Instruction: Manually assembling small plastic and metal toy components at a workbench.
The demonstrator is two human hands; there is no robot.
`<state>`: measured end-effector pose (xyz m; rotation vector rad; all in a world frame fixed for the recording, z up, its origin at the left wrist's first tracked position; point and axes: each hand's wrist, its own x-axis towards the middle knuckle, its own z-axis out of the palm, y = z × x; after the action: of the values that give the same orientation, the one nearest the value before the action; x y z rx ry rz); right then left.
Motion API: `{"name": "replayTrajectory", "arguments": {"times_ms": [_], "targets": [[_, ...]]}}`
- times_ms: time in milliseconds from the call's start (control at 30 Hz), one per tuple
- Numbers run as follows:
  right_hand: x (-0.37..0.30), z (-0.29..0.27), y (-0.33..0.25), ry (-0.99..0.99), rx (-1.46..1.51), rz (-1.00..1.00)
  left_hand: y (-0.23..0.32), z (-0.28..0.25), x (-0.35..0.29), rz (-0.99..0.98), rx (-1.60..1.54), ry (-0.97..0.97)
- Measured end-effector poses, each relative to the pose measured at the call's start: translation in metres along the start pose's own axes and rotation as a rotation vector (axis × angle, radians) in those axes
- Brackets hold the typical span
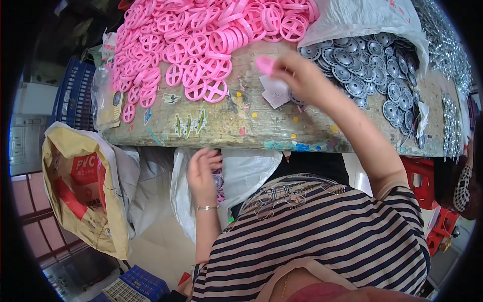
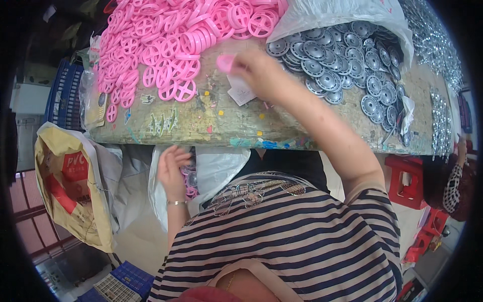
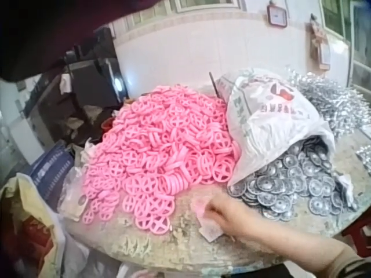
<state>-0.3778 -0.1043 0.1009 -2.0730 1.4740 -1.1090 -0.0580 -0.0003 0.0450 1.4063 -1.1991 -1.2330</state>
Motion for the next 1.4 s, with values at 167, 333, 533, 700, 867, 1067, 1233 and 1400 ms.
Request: {"name": "replayTrajectory", "arguments": {"times_ms": [167, 333, 533, 700, 867, 1067, 1233, 1400], "targets": [[-0.063, 0.023, -0.048, -0.203, 0.022, -0.111, 0.042, 0.109, 0.028, -0.015, -0.465, -0.344], [-0.072, 0.008, -0.019, 0.000, 0.016, 0.016, 0.038, 0.128, 0.040, -0.140, -0.469, -0.405], [-0.071, 0.005, 0.015, 0.028, -0.349, 0.052, 0.031, 0.130, 0.047, -0.192, -0.616, -0.466], [-0.049, -0.011, 0.008, 0.102, 0.212, 0.460, 0.023, 0.123, 0.051, -0.213, -0.743, -0.491], [-0.057, 0.013, -0.029, 0.013, 0.136, 0.021, 0.025, 0.126, 0.046, -0.160, -0.645, -0.485], [-0.061, 0.026, -0.036, 0.012, 0.162, 0.180, 0.022, 0.122, 0.046, -0.115, -0.677, -0.543], [-0.058, 0.032, -0.017, -0.080, 0.395, 0.390, 0.025, 0.121, 0.045, -0.135, -0.649, -0.540], [-0.055, 0.024, -0.035, -0.246, 0.341, 0.514, 0.018, 0.118, 0.046, -0.088, -0.648, -0.540]]}}
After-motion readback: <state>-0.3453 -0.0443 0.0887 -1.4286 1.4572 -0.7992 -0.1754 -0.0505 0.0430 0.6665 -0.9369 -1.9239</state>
